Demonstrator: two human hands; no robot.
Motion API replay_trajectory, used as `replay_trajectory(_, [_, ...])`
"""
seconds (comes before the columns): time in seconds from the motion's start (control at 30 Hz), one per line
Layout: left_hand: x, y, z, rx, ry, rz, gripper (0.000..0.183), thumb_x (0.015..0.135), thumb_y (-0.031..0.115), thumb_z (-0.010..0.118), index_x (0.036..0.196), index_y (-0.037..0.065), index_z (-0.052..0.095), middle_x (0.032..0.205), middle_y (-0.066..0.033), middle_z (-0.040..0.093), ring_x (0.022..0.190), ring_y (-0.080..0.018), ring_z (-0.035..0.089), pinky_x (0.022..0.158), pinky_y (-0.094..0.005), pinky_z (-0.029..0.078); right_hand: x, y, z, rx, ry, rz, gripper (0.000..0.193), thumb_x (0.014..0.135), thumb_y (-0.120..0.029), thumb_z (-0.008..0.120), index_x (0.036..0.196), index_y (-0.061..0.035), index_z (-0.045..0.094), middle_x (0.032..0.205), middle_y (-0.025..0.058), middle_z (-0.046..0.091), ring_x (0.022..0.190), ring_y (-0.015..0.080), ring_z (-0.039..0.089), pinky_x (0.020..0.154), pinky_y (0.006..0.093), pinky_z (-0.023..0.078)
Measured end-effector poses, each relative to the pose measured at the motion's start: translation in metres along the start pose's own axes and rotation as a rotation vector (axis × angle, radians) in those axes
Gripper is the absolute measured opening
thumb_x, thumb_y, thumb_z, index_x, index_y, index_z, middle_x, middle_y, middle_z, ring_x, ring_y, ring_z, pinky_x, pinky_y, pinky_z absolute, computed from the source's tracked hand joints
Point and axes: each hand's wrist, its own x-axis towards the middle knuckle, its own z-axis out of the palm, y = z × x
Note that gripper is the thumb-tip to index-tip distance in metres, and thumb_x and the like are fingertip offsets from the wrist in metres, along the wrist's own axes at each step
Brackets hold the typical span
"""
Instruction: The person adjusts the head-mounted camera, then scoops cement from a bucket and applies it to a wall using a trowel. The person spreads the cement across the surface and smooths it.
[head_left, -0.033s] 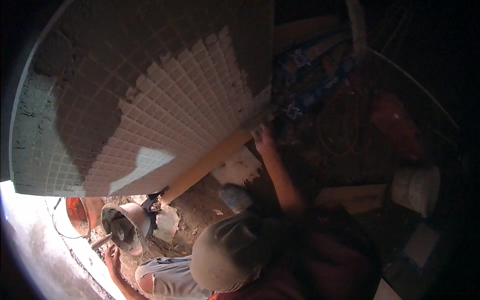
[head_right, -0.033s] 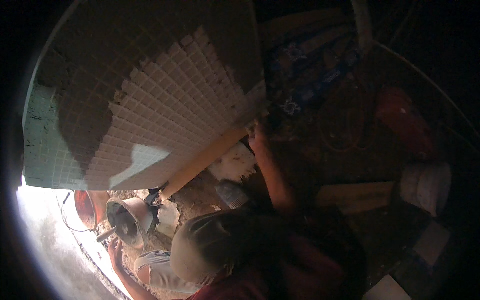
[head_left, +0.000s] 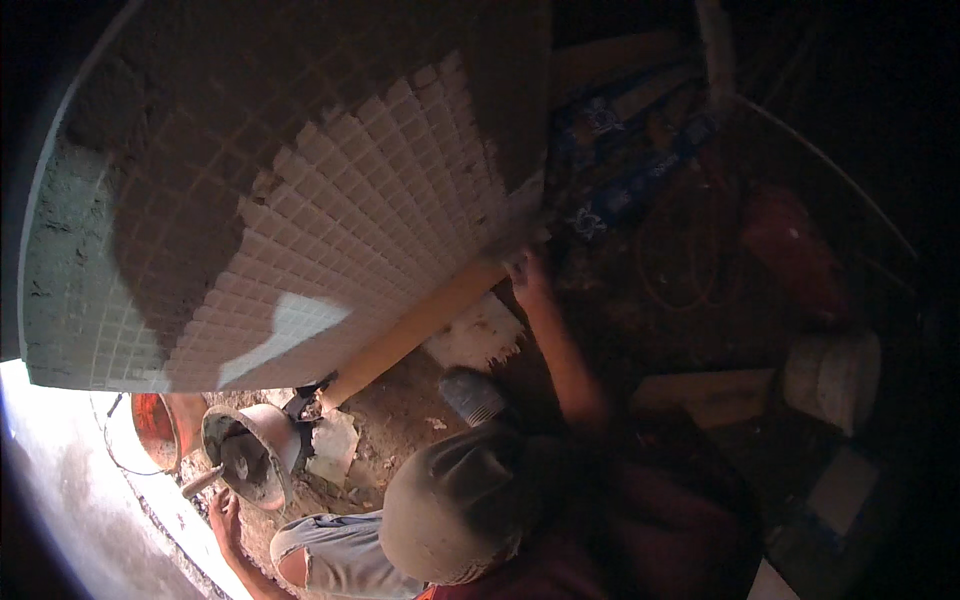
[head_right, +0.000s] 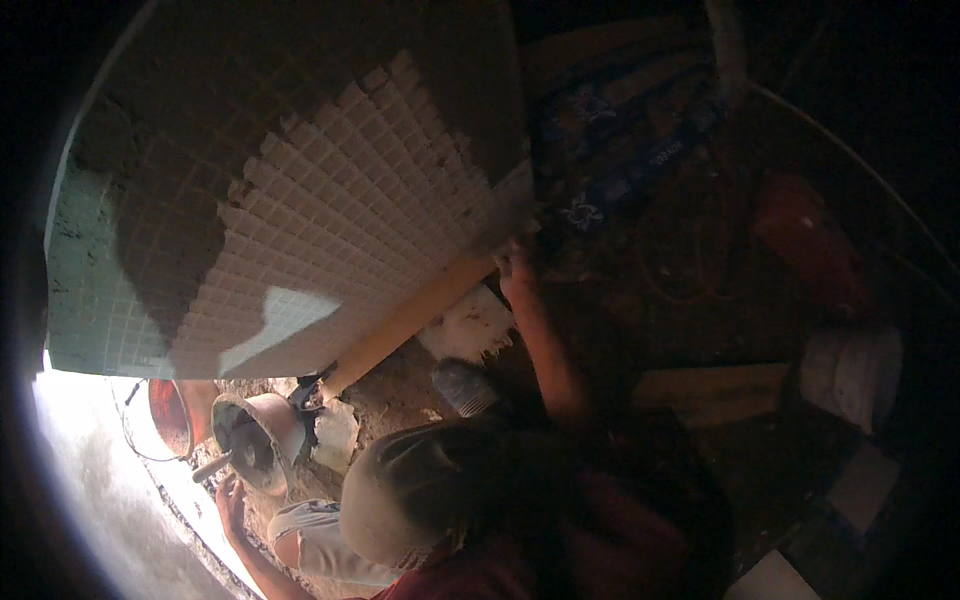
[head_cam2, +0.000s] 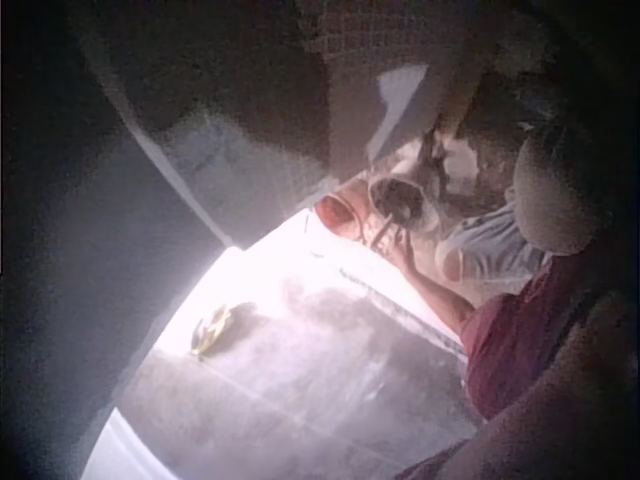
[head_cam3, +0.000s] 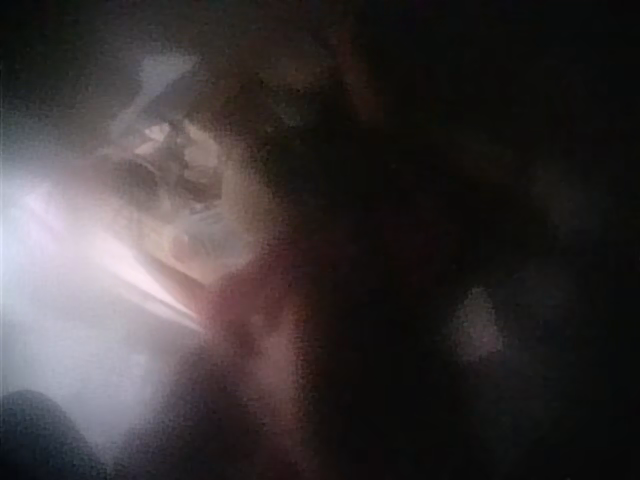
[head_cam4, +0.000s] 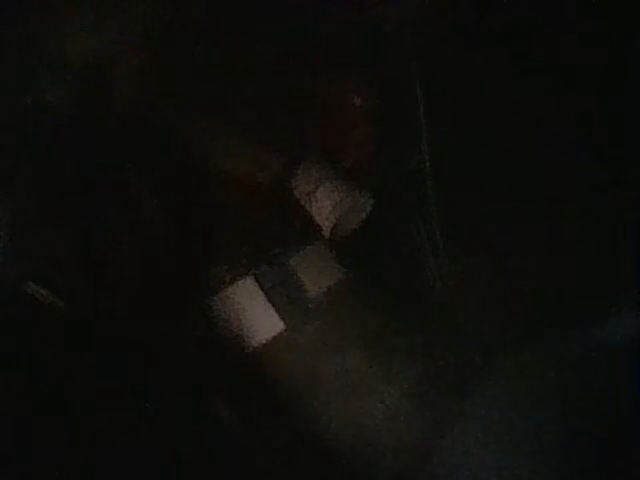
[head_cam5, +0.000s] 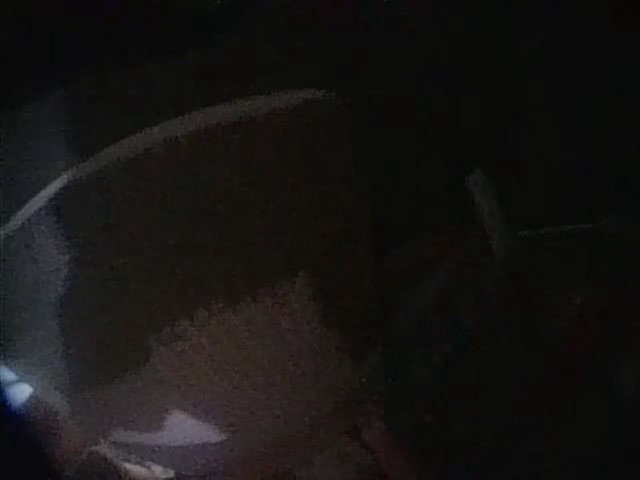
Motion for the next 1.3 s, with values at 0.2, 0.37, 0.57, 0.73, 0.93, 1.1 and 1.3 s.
replay_trajectory(0.2, [0.003, -0.009, 0.006, 0.025, -0.004, -0.062, 0.044, 0.092, 0.02, 0.063, 0.132, 0.001, 0.059, 0.117, -0.023, 0.066, 0.101, -0.0288, 0.067, 0.084, -0.0387, 0.054, 0.017, -0.006, -0.01, -0.037, 0.019, 0.011, 0.048, 0.095, -0.028, 0.06, 0.14, -0.018, 0.047, 0.14, 0.0051, 0.048, 0.13, 0.0254, 0.045, 0.105, 0.0502, 0.043])
replay_trajectory(0.37, [0.003, 0.013, 0.007, 0.019, -0.053, 0.022, 0.043, 0.094, 0.019, 0.062, 0.133, 0.001, 0.058, 0.119, -0.0231, 0.065, 0.099, -0.029, 0.068, 0.085, -0.0381, 0.054, 0.03, -0.011, -0.004, -0.032, 0.082, 0.008, 0.05, 0.094, -0.028, 0.064, 0.14, -0.019, 0.048, 0.135, 0.0067, 0.05, 0.126, 0.0263, 0.047, 0.101, 0.0499, 0.047])
replay_trajectory(0.57, [-0.018, 0.025, 0.002, -0.057, 0.012, 0.032, 0.043, 0.095, 0.021, 0.061, 0.134, 0.001, 0.058, 0.122, -0.0227, 0.064, 0.101, -0.0311, 0.067, 0.086, -0.0404, 0.053, 0.056, -0.012, 0.0, 0.001, 0.089, 0.049, 0.051, 0.091, -0.027, 0.069, 0.137, -0.0193, 0.05, 0.134, 0.0061, 0.05, 0.124, 0.0254, 0.047, 0.098, 0.0472, 0.049])
replay_trajectory(0.73, [-0.029, 0.014, 0.001, -0.026, 0.01, 0.037, 0.046, 0.096, 0.024, 0.06, 0.135, 0.001, 0.056, 0.123, -0.0197, 0.064, 0.102, -0.028, 0.066, 0.084, -0.0385, 0.053, 0.022, -0.039, 0.034, -0.051, 0.148, -0.026, 0.054, 0.088, -0.028, 0.074, 0.136, -0.0177, 0.051, 0.129, 0.0055, 0.052, 0.119, 0.0245, 0.05, 0.093, 0.0407, 0.052])
replay_trajectory(0.93, [-0.007, 0.013, -0.003, -0.082, 0.042, 0.04, 0.045, 0.096, 0.026, 0.062, 0.133, 0.001, 0.058, 0.118, -0.0197, 0.066, 0.098, -0.0263, 0.066, 0.083, -0.0389, 0.053, -0.03, -0.097, 0.097, -0.214, 0.073, -0.116, 0.056, 0.087, -0.026, 0.076, 0.135, -0.0129, 0.051, 0.132, 0.0074, 0.051, 0.119, 0.0241, 0.05, 0.096, 0.045, 0.051])
replay_trajectory(1.1, [-0.011, 0.071, -0.02, 0.223, 0.119, 0.237, 0.036, 0.095, 0.026, 0.063, 0.122, 0.002, 0.066, 0.11, -0.0164, 0.07, 0.092, -0.0291, 0.066, 0.082, -0.041, 0.051, -0.058, -0.156, 0.108, -0.101, -0.188, -0.4, 0.049, 0.087, -0.025, 0.075, 0.13, -0.0143, 0.054, 0.125, 0.0071, 0.054, 0.116, 0.025, 0.052, 0.102, 0.0497, 0.048])
replay_trajectory(1.3, [-0.059, 0.228, 0.029, -0.095, -0.341, 0.498, 0.026, 0.093, 0.004, 0.06, 0.118, 0.001, 0.068, 0.112, -0.0146, 0.068, 0.101, -0.0221, 0.065, 0.09, -0.031, 0.049, -0.05, -0.09, 0.061, -0.052, 0.053, -0.044, 0.043, 0.09, -0.023, 0.071, 0.129, -0.0172, 0.053, 0.128, 0.0054, 0.054, 0.117, 0.0235, 0.052, 0.103, 0.0502, 0.047])
